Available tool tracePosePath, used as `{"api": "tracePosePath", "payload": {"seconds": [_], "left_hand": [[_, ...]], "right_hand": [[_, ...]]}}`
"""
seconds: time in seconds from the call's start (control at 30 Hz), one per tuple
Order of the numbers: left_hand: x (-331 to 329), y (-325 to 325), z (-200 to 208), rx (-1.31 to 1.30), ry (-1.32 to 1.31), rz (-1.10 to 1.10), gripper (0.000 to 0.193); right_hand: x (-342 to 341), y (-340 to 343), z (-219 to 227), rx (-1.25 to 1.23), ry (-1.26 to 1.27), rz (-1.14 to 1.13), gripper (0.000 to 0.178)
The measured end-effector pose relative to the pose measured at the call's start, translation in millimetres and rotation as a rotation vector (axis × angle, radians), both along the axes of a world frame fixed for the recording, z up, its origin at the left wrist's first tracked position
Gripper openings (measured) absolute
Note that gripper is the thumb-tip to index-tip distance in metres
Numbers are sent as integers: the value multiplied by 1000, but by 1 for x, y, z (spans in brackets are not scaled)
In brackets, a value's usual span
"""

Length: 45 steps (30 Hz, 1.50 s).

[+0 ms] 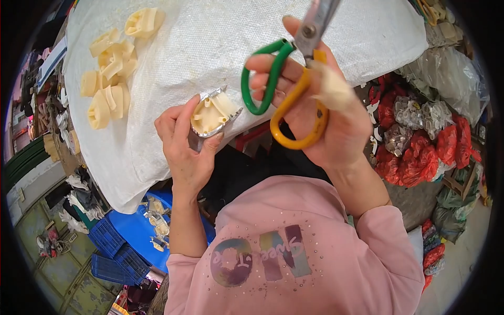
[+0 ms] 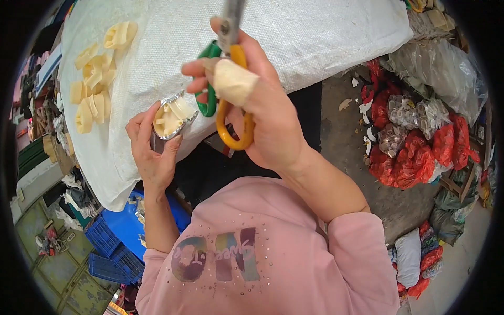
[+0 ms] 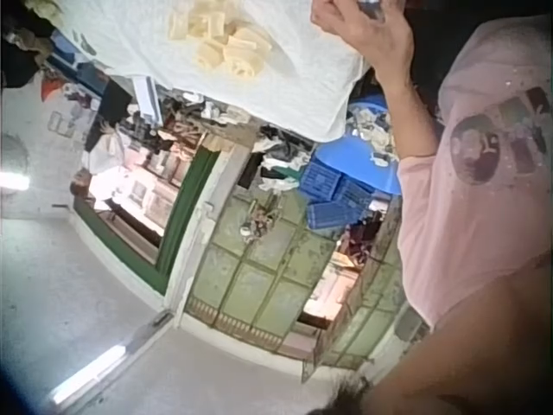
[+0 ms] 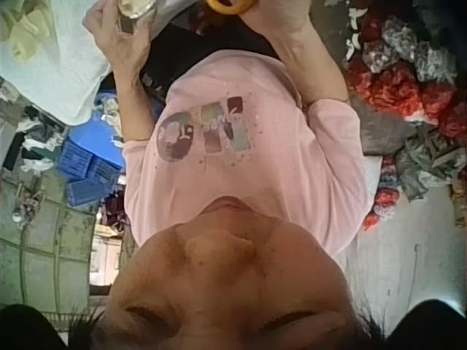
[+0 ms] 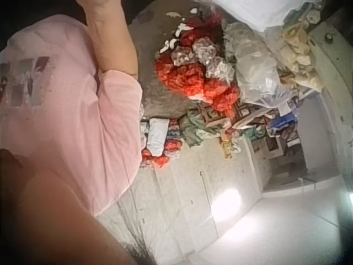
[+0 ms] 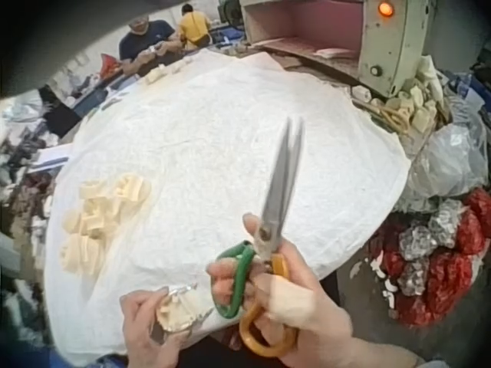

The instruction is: Manually assembling and trimming plastic and foil shoe components.

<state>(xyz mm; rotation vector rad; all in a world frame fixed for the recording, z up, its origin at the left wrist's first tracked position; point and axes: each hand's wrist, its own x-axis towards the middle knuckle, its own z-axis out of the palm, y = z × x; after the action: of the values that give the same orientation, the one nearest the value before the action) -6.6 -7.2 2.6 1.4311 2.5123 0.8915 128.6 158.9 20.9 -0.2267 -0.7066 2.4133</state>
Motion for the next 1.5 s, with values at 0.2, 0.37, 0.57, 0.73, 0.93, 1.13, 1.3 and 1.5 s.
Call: {"api": "tracePosePath", "payload": {"seconds": [0.2,0.37,0.57,0.73,0.93,1.13,1.3,1.5], "left_hand": [[0,-1,1,0,-5,5,57],[-2,3,1,9,-92,2,56],[-6,-3,-2,-22,-31,-3,55],[-5,3,-2,59,-89,6,55],[-9,-3,-4,6,-78,-6,56],[-7,2,3,15,-89,-2,56],[-7,0,0,34,-85,12,55],[-6,2,-1,79,-131,24,56]], "right_hand": [[11,2,-1,120,60,-77,58],[-15,-22,-19,306,-152,-19,41],[-13,-2,-24,79,131,-42,44],[-17,-21,-38,76,58,22,44],[-36,8,-14,37,198,-96,40],[-60,-8,-29,1,40,-54,36],[-64,12,-14,153,106,16,38],[-68,-7,-29,46,25,-63,31]]}}
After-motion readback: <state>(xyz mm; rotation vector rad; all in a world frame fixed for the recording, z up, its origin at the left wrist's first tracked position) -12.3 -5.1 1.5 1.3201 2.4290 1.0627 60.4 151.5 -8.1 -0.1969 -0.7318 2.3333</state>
